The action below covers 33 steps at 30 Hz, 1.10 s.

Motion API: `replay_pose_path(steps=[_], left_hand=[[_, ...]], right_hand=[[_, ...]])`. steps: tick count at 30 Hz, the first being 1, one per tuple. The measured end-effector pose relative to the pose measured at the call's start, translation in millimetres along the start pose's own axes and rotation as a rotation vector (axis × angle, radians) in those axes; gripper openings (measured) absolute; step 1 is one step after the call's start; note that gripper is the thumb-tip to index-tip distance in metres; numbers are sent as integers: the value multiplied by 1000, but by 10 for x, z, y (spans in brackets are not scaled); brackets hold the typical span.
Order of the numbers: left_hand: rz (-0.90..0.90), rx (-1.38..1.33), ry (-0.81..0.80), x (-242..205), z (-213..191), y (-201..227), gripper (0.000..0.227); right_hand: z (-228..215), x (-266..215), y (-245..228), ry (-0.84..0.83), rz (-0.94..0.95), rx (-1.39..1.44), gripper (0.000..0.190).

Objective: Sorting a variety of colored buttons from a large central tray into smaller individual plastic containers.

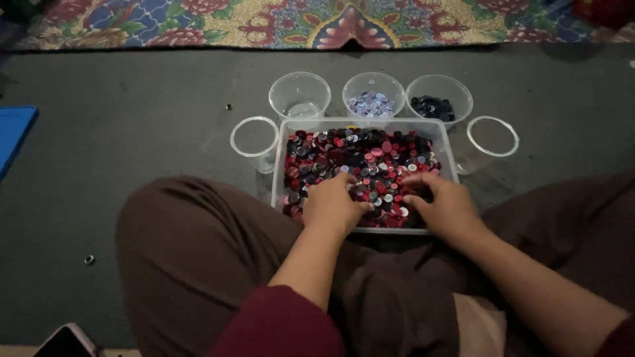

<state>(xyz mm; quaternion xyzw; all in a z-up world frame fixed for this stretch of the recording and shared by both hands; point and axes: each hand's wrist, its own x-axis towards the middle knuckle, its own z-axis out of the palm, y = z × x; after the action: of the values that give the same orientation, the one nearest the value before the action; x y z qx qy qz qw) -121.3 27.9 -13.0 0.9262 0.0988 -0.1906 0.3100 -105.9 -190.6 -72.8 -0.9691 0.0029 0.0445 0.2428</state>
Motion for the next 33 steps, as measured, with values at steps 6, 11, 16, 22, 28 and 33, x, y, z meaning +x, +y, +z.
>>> replay_pose_path(steps=[6, 11, 16, 22, 28, 33], left_hand=[[36, 177, 32, 59, 98, -13, 28], [1, 125, 123, -67, -5, 99, 42], [-38, 6, 267, 231, 218, -120, 36], [78, 198, 98, 180, 213, -57, 46], [86, 169, 166, 298, 334, -130, 45], [128, 174, 354, 249, 306, -122, 18]], right_hand=[[-58, -138, -159, -42, -22, 85, 30], [-100, -162, -240, -113, -6, 9, 30], [-160, -169, -324, -127, -35, -81, 30], [-224, -193, -435, -194, -3, -104, 34], [-187, -165, -396, -173, -7, -101, 31], [-92, -154, -295, -54, -73, -108, 26]])
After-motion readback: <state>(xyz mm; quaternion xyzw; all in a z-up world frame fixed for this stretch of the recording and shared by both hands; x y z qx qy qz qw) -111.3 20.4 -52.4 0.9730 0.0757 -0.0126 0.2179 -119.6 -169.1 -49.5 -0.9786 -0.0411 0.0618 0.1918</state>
